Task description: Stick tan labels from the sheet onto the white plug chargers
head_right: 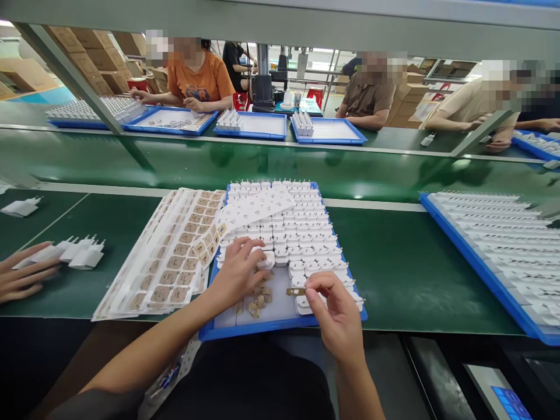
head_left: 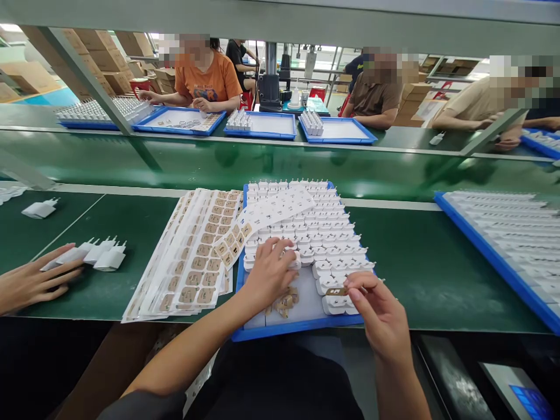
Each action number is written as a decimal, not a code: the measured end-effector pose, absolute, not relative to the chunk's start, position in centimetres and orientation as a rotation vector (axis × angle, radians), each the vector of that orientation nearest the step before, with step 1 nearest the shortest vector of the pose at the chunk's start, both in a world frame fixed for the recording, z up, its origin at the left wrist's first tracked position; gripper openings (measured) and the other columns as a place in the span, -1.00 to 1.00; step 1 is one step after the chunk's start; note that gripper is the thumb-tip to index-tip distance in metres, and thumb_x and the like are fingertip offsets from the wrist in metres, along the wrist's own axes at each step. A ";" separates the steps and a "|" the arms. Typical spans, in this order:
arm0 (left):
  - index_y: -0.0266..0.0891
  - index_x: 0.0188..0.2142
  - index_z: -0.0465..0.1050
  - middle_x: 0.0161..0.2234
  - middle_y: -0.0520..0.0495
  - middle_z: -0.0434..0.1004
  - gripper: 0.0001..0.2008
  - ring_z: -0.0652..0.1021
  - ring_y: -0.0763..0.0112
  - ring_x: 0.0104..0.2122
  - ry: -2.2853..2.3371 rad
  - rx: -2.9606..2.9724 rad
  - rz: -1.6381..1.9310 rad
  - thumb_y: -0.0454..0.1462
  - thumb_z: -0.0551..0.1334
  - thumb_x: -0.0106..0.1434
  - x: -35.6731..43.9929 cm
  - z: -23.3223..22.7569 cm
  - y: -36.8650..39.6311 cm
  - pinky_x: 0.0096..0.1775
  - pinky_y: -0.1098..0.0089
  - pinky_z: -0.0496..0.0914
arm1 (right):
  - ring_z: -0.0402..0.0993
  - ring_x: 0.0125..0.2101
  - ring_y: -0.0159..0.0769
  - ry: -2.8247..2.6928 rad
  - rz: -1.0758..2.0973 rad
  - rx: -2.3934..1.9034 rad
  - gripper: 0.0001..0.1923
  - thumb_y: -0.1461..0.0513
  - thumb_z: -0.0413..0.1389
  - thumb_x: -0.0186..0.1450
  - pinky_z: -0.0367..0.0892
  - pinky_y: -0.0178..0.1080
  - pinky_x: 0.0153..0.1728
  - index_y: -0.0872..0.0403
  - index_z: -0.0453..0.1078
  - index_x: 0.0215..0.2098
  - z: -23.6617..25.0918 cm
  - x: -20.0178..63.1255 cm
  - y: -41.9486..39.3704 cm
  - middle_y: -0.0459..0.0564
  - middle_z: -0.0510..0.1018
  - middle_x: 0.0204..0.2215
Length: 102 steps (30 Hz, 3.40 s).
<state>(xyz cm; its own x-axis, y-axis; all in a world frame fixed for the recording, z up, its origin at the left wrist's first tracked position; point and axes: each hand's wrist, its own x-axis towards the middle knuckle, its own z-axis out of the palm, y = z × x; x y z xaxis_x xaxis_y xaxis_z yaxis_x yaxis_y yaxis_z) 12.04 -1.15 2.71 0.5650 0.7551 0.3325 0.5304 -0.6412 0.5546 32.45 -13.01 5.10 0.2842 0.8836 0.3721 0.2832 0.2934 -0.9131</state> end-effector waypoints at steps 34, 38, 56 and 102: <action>-0.07 0.21 0.37 0.10 -0.15 0.58 -0.48 0.58 0.23 0.07 0.688 1.971 1.132 -0.34 0.35 0.27 7.5 1.4 -6.1 0.10 0.28 0.47 | 0.45 -0.35 -0.36 -1.179 1.049 -1.096 -0.96 0.25 0.22 0.35 0.39 -0.36 -0.29 -0.04 0.49 -0.28 4.7 26.7 -11.9 -0.12 0.52 -0.39; -0.12 0.21 0.37 0.07 -0.18 0.59 -0.47 0.57 0.23 0.06 0.622 2.050 1.164 -0.37 0.34 0.26 7.5 2.0 -6.1 0.09 0.26 0.47 | 0.47 -0.31 -0.34 -1.186 1.031 -1.146 -0.97 0.23 0.23 0.34 0.41 -0.34 -0.24 -0.04 0.49 -0.28 5.0 27.1 -11.2 -0.11 0.53 -0.37; -0.12 0.18 0.39 0.03 -0.18 0.61 -0.49 0.58 0.23 0.03 0.622 2.065 1.179 -0.37 0.35 0.25 7.9 2.5 -6.1 0.06 0.24 0.48 | 0.51 -0.29 -0.36 -1.147 1.024 -1.163 -0.98 0.23 0.24 0.33 0.44 -0.36 -0.22 -0.04 0.50 -0.29 4.8 26.5 -11.2 -0.12 0.54 -0.36; -0.17 0.15 0.42 -0.01 -0.20 0.64 -0.53 0.60 0.20 0.01 0.696 2.165 1.228 -0.38 0.35 0.25 7.8 2.7 -6.3 0.05 0.21 0.53 | 0.49 -0.45 -0.37 -1.388 0.600 -1.424 -0.93 0.27 0.17 0.36 0.54 -0.30 -0.37 -0.01 0.40 -0.30 5.7 24.4 -11.0 -0.11 0.52 -0.41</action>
